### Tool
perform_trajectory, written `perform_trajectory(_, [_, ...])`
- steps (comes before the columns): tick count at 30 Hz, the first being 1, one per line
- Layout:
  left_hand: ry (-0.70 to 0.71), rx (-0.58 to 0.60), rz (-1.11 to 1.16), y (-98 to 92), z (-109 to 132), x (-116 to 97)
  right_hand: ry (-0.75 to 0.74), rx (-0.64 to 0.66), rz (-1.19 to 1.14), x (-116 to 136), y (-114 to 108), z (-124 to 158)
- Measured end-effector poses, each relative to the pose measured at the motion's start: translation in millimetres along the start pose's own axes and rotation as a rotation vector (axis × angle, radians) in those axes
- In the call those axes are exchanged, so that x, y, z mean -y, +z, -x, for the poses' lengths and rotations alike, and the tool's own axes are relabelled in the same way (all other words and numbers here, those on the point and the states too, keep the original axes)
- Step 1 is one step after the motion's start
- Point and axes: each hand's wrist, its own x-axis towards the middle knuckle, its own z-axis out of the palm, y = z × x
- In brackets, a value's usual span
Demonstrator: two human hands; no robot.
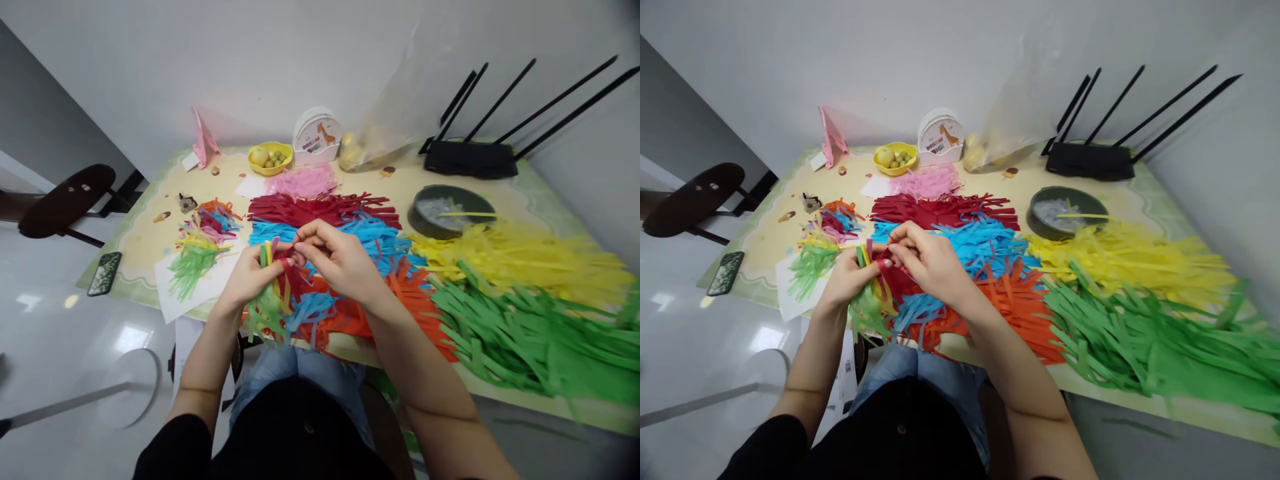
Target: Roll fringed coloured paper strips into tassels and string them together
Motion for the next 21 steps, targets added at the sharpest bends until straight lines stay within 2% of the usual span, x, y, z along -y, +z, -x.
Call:
perform_trajectory(2, [-0.034,0.009,0.063,-1.1,-1,2,-0.017,-0.003,-0.008,0,-1,-1])
perform_trajectory(5, [-0.086,-0.048,0.154,-3.5,-2,7,-0.014,-0.072,-0.066,1,-4,1])
perform_trajectory(7, [-0.081,-0.108,0.188,-4.1,-2,10,0.029,-0.125,-0.081,2,-4,4])
perform_trajectory(9, [-0.050,-0.157,0.199,-3.5,-2,11,0.101,-0.109,-0.088,4,-2,8])
perform_trajectory(13, [0.009,-0.221,0.126,-0.1,0,9,0.172,-0.011,-0.122,5,6,13])
perform_trajectory(17, [0.063,-0.267,0.031,2.3,2,5,0.171,-0.025,-0.128,3,10,12])
perform_trajectory(21, [0.127,-0.263,-0.057,3.6,4,3,0.175,-0.020,-0.161,2,9,11])
